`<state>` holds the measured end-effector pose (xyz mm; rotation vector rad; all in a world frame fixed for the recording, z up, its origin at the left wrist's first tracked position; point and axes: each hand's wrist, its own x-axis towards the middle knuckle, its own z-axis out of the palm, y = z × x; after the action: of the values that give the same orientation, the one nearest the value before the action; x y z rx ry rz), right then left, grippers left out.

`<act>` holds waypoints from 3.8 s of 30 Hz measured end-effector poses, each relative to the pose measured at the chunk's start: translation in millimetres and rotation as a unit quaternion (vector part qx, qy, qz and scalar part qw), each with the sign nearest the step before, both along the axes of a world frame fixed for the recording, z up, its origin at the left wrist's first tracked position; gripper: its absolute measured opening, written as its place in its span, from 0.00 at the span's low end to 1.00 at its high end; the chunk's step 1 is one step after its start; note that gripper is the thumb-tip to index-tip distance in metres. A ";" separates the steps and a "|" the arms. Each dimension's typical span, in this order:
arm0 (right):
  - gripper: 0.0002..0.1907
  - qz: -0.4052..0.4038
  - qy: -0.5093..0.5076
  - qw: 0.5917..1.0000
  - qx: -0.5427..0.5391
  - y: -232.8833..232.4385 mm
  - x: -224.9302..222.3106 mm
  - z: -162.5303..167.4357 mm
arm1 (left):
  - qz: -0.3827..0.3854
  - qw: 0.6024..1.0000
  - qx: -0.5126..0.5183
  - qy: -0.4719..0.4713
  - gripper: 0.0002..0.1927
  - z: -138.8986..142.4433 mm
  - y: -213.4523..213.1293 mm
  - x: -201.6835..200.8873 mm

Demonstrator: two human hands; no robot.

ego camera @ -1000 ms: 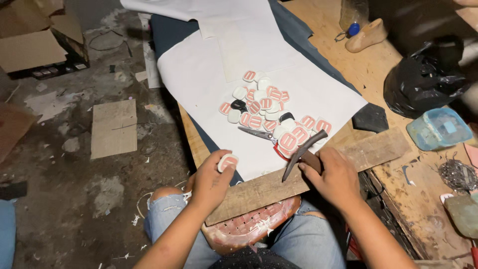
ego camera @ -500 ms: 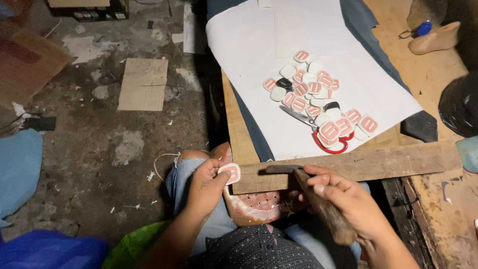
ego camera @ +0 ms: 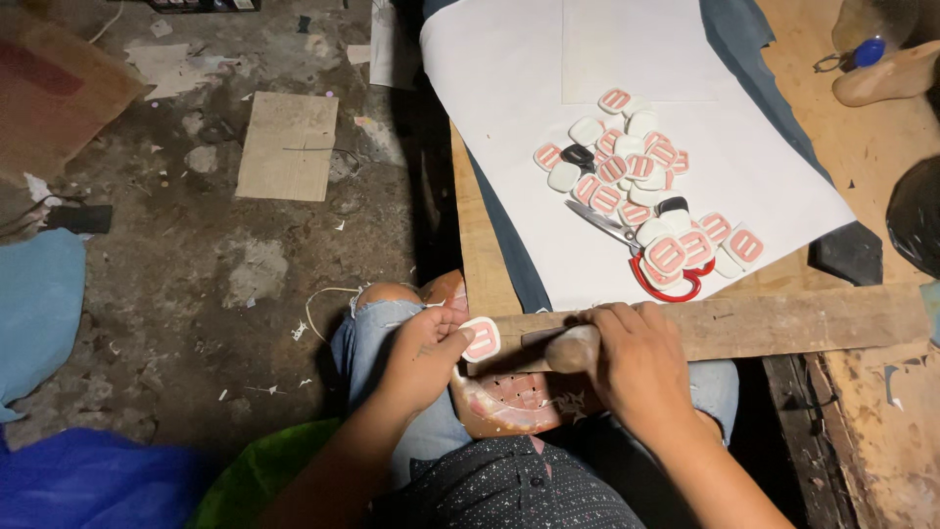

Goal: The person sits on the floor and uses a hammer to repeatedly strike small white and pink rectangular pieces placed on a wooden block. The person picks up each piece, positions it on the block, taps it with the hammer, and then sets it aside on a nearby sheet of paper.

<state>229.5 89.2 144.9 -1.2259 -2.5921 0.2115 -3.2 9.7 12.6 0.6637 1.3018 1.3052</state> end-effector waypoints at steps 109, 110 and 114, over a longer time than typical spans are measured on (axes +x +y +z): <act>0.18 0.067 0.018 0.993 -0.090 -7.2 -60.7 -6.4 | 0.018 1.000 0.014 -0.010 0.06 -9.6 0.4 -5.2; 0.18 0.051 -0.007 0.992 -0.113 -6.1 -62.2 -6.1 | 0.010 1.000 0.022 -0.010 0.06 -8.0 1.0 -6.5; 0.18 0.017 -0.065 0.982 -0.177 13.9 -71.0 -6.4 | 0.001 0.998 0.045 0.039 0.05 -0.1 0.4 -4.9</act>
<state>158.5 103.1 138.5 -1.3465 -2.7720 0.6456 -8.1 10.1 12.5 0.7833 1.3127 1.3568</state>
